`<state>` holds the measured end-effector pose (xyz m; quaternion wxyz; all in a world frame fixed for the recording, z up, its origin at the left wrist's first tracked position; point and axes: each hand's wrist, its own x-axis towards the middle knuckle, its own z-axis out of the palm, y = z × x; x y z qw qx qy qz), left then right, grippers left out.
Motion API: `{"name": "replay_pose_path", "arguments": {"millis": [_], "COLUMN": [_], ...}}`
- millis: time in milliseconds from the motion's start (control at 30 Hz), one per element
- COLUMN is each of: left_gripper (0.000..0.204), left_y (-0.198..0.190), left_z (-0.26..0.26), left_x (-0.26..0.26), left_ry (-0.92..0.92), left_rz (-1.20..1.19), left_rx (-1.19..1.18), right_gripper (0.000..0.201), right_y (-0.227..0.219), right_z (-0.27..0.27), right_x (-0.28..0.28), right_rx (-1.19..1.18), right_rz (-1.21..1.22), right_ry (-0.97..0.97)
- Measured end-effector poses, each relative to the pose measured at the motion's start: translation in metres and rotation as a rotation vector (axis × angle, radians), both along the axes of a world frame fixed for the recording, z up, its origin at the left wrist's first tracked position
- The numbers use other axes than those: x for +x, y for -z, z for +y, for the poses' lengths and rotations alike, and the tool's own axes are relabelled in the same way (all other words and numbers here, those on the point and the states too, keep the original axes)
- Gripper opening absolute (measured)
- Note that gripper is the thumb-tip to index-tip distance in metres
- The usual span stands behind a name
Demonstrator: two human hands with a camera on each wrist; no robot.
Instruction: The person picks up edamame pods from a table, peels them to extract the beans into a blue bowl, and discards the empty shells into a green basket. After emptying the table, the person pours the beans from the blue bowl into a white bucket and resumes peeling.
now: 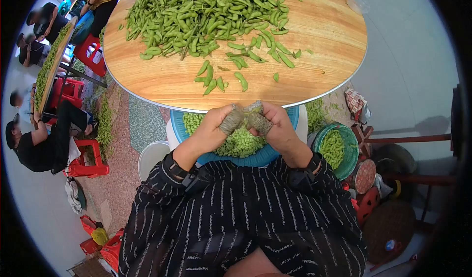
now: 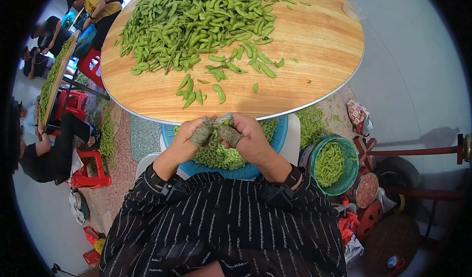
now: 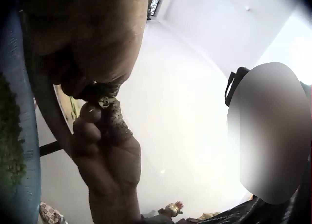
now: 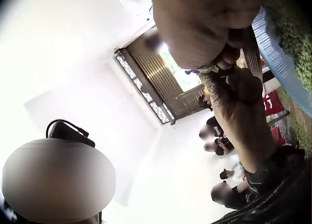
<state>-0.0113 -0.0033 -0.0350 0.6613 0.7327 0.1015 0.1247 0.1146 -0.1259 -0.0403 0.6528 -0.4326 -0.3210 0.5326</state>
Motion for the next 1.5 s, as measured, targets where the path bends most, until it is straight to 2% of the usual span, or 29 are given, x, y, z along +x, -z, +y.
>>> {"name": "replay_pose_path", "arguments": {"millis": [33, 100, 167, 233, 267, 300, 333, 433, 500, 633, 700, 767, 833, 900, 933, 967, 1000, 1033, 1067, 1133, 1167, 1200, 1233, 1300, 1333, 1367, 1433, 1467, 1500], "left_gripper": [0.033, 0.03, 0.027, 0.022, 0.022, 0.021, 0.021, 0.019, 0.02, 0.024, 0.024, 0.025, 0.024, 0.024, 0.024, 0.024, 0.022, 0.021, 0.02, 0.021, 0.022, 0.026, 0.026, 0.03, 0.022, 0.022, 0.011, 0.01, 0.01], "left_y": [-0.003, 0.003, 0.004, 0.0, 0.001, 0.001, 0.002, 0.0, -0.002, 0.001, 0.003, 0.002, -0.003, -0.003, -0.002, -0.002, -0.001, 0.0, -0.004, -0.001, -0.002, -0.008, -0.002, 0.016, 0.025, 0.035, 0.056, 0.07, 0.083], "left_z": [-0.001, -0.004, -0.003, 0.003, 0.003, 0.002, 0.002, 0.0, 0.001, 0.006, 0.007, 0.005, 0.0, 0.0, 0.001, 0.001, 0.001, -0.001, -0.004, -0.004, -0.005, -0.014, -0.015, -0.014, -0.011, -0.007, -0.001, -0.001, -0.002], "left_x": [0.002, 0.001, -0.001, -0.006, -0.007, -0.008, -0.009, -0.009, -0.008, -0.009, -0.011, -0.013, -0.011, -0.011, -0.009, -0.007, -0.005, -0.002, 0.002, 0.003, 0.004, 0.005, 0.004, -0.002, -0.004, -0.004, -0.002, 0.0, 0.002], "left_ry": [-0.077, -0.112, -0.143, -0.029, -0.032, -0.02, -0.007, -0.033, -0.037, 0.005, 0.004, 0.0, -0.145, -0.12, -0.095, -0.095, -0.067, -0.035, -0.115, -0.06, -0.016, -0.117, -0.105, 0.079, 0.141, 0.147, 0.236, 0.246, 0.249], "left_rz": [-0.042, -0.05, -0.057, 0.091, 0.091, 0.094, 0.098, 0.095, 0.093, 0.06, 0.044, 0.029, 0.039, 0.063, 0.084, 0.092, 0.065, 0.047, 0.07, 0.04, -0.013, 0.068, 0.078, 0.155, 0.167, 0.168, 0.427, 0.275, 0.273], "left_rx": [0.239, 0.125, 0.011, -0.514, -0.514, -0.699, -0.885, -0.995, -1.024, -1.123, -1.154, -1.19, -1.126, -1.074, -1.018, -1.025, -0.919, -0.822, -0.782, -0.781, -0.752, -0.662, -0.672, -0.276, -0.053, -0.055, 0.337, 0.651, 0.648], "right_gripper": [0.015, 0.011, 0.01, 0.01, 0.01, 0.01, 0.01, 0.011, 0.013, 0.019, 0.027, 0.031, 0.035, 0.032, 0.032, 0.03, 0.028, 0.028, 0.026, 0.024, 0.024, 0.023, 0.022, 0.024, 0.024, 0.025, 0.025, 0.023, 0.022], "right_y": [0.001, 0.004, -0.002, -0.002, 0.001, 0.003, 0.001, -0.002, 0.002, -0.009, -0.001, -0.006, -0.008, -0.005, -0.005, -0.005, -0.004, -0.006, -0.01, -0.003, -0.002, -0.003, -0.006, -0.01, -0.012, -0.012, -0.007, -0.009, -0.012], "right_z": [0.002, 0.004, 0.002, 0.0, 0.0, 0.0, -0.001, -0.003, -0.005, -0.003, -0.004, -0.008, -0.01, -0.011, -0.01, -0.008, -0.007, -0.007, -0.006, -0.008, -0.01, -0.013, -0.017, -0.034, -0.044, -0.056, -0.09, -0.105, -0.121], "right_x": [-0.001, -0.005, -0.002, 0.001, 0.002, 0.003, 0.005, 0.005, 0.005, 0.003, 0.006, 0.01, 0.009, 0.004, 0.003, 0.004, 0.003, 0.002, 0.001, 0.001, 0.004, 0.005, 0.006, 0.014, 0.023, 0.032, 0.059, 0.068, 0.076], "right_rx": [0.002, 0.15, 0.121, 0.093, 0.044, -0.006, -0.007, -0.027, -0.013, 0.011, -0.048, -0.059, -0.074, -0.047, -0.052, -0.035, -0.025, -0.049, -0.067, -0.032, -0.052, 0.0, 0.058, 0.007, -0.082, -0.168, -0.303, -0.478, -0.658], "right_rz": [0.001, -0.577, -0.56, -0.544, -0.292, -0.04, -0.04, 0.0, -0.188, -0.306, -0.451, -0.416, -0.382, -0.274, -0.271, -0.354, -0.429, -0.41, -0.547, -0.744, -0.738, -0.742, -0.751, -0.722, -0.77, -0.817, -0.922, -1.078, -1.231], "right_ry": [-0.002, 0.213, 0.17, 0.122, 0.07, 0.018, 0.018, 0.035, 0.072, 0.145, 0.336, 0.346, 0.36, 0.22, 0.222, 0.122, 0.022, 0.031, 0.078, 0.195, 0.202, 0.246, 0.292, 0.326, 0.35, 0.373, 0.362, 0.397, 0.43]}}
